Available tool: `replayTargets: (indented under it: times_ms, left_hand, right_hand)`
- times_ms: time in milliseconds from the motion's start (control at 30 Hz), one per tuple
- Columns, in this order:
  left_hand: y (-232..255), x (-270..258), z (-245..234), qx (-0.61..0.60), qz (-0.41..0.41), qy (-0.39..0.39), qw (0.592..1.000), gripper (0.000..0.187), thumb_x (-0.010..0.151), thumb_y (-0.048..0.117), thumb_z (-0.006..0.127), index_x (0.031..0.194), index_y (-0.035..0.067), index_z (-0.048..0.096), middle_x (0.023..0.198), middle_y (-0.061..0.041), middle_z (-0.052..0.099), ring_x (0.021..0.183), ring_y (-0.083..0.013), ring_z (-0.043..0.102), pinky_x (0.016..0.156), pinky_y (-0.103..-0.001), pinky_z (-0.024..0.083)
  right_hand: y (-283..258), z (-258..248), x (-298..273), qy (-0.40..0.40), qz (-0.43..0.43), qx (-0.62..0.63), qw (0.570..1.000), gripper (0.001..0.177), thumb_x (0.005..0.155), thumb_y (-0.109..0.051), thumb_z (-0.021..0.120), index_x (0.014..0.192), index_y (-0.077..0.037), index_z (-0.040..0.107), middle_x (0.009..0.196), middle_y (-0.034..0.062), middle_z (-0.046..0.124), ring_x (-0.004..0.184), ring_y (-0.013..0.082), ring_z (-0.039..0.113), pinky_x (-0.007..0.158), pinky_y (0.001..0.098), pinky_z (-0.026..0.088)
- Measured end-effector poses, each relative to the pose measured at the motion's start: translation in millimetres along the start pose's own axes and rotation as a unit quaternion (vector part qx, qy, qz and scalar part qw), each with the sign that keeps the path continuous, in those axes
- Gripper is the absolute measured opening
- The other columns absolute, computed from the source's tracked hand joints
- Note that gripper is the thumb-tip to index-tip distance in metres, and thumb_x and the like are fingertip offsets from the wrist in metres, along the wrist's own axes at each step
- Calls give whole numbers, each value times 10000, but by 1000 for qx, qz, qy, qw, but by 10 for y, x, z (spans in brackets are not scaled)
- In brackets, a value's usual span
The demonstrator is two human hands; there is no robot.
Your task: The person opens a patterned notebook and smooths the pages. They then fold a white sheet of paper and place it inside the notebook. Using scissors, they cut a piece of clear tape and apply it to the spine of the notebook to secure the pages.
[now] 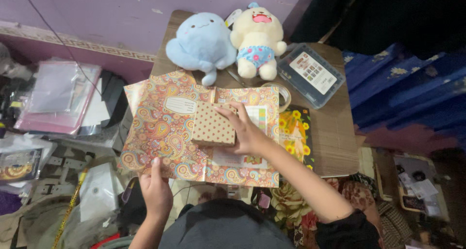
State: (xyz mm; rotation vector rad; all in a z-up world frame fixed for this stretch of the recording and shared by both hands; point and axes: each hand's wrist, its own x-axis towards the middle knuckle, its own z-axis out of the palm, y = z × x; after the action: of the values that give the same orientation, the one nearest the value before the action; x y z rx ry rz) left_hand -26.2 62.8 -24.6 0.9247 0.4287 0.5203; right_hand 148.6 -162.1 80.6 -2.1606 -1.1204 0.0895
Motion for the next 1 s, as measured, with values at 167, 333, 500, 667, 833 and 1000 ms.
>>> replayTargets:
  times_ms: [167, 333, 500, 667, 833, 1000]
  left_hand:
    - [64, -19, 30, -25, 7, 4, 1000, 317, 1117, 157, 465, 1393, 7, 425, 1332, -150, 604, 1173, -200, 636, 979, -364, 529]
    - [97, -18, 17, -23, 17, 9, 1000, 405, 1096, 187, 441, 1468, 33, 397, 1406, -102, 560, 1253, -183, 578, 1025, -358, 494]
    - [73, -39, -12, -25, 54, -28, 998, 474, 1121, 267, 410, 1515, 7, 375, 1465, -118, 535, 1303, -188, 548, 1066, -354, 464]
    - [105, 40, -33, -7, 72, -33, 997, 496, 1147, 311, 389, 1507, -30, 412, 1474, -136, 540, 1320, -181, 541, 1108, -345, 449]
    - [207, 3, 74, 58, 90, -74, 991, 498, 1137, 260, 376, 1545, -25, 396, 1530, -156, 504, 1389, -220, 503, 1164, -375, 399]
    - [442, -39, 270, 376, 305, -187, 855, 475, 1037, 21, 446, 1509, 33, 486, 1599, -214, 449, 1521, -375, 399, 1261, -445, 286]
  right_hand:
    - [101, 168, 10, 11, -41, 7, 999, 1145, 626, -361, 961, 1555, -170, 320, 1483, 246, 351, 1430, 513, 389, 1165, 537, 423]
    - [125, 204, -10, -4, -15, -7, 1000, 1129, 645, -398, 958, 1559, -180, 331, 1532, 263, 291, 1428, 505, 395, 1157, 531, 424]
    - [52, 232, 97, -5, -28, -18, 999, 1092, 689, -431, 945, 1563, -207, 329, 1610, 241, 247, 1464, 495, 356, 1181, 547, 398]
    - [-144, 237, 213, 24, -32, -124, 991, 1081, 664, -433, 941, 1544, -204, 357, 1591, 258, 246, 1468, 511, 275, 1184, 564, 317]
    - [-379, 317, 103, 54, 29, -174, 983, 975, 708, -364, 895, 1538, -138, 435, 1551, 211, 358, 1448, 425, 365, 1204, 520, 331]
    - [-502, 470, 1, 84, 50, -182, 978, 839, 778, -236, 843, 1519, -87, 480, 1544, 220, 397, 1450, 425, 373, 1199, 503, 335]
